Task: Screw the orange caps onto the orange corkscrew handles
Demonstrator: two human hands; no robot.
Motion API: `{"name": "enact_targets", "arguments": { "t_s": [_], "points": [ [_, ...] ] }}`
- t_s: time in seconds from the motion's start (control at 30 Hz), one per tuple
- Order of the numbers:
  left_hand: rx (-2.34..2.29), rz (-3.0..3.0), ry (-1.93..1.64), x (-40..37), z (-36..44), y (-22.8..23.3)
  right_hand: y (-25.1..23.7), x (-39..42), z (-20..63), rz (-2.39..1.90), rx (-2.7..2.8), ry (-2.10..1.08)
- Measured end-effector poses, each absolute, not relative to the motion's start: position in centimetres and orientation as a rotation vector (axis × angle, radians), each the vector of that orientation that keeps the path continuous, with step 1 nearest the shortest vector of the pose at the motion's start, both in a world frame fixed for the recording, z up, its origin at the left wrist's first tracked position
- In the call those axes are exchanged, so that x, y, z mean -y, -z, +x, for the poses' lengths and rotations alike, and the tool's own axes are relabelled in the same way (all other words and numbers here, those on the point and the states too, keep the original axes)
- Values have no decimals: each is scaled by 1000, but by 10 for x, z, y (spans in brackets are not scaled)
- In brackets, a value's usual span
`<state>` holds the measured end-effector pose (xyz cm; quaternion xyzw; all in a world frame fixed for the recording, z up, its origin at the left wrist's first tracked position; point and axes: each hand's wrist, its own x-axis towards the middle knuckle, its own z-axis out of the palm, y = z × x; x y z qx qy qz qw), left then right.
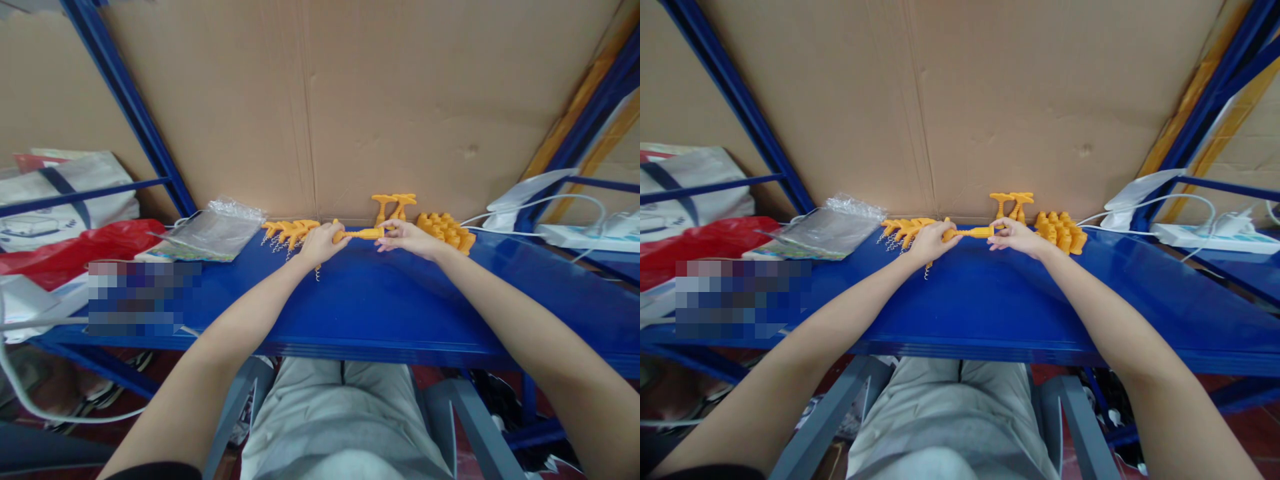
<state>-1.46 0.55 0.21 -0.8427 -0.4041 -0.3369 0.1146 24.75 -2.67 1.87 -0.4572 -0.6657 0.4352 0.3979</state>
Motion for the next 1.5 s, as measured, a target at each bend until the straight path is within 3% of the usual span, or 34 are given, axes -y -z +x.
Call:
{"name": "enact_targets", "arguments": {
  "t_s": [1.2, 1.5],
  "points": [
    [1165, -2477, 1031, -5, -16, -4, -26, 36, 236, -1325, 1690, -991],
    [1181, -2466, 1043, -6, -17, -4, -16, 20, 251, -1145, 1719, -943]
  ]
}}
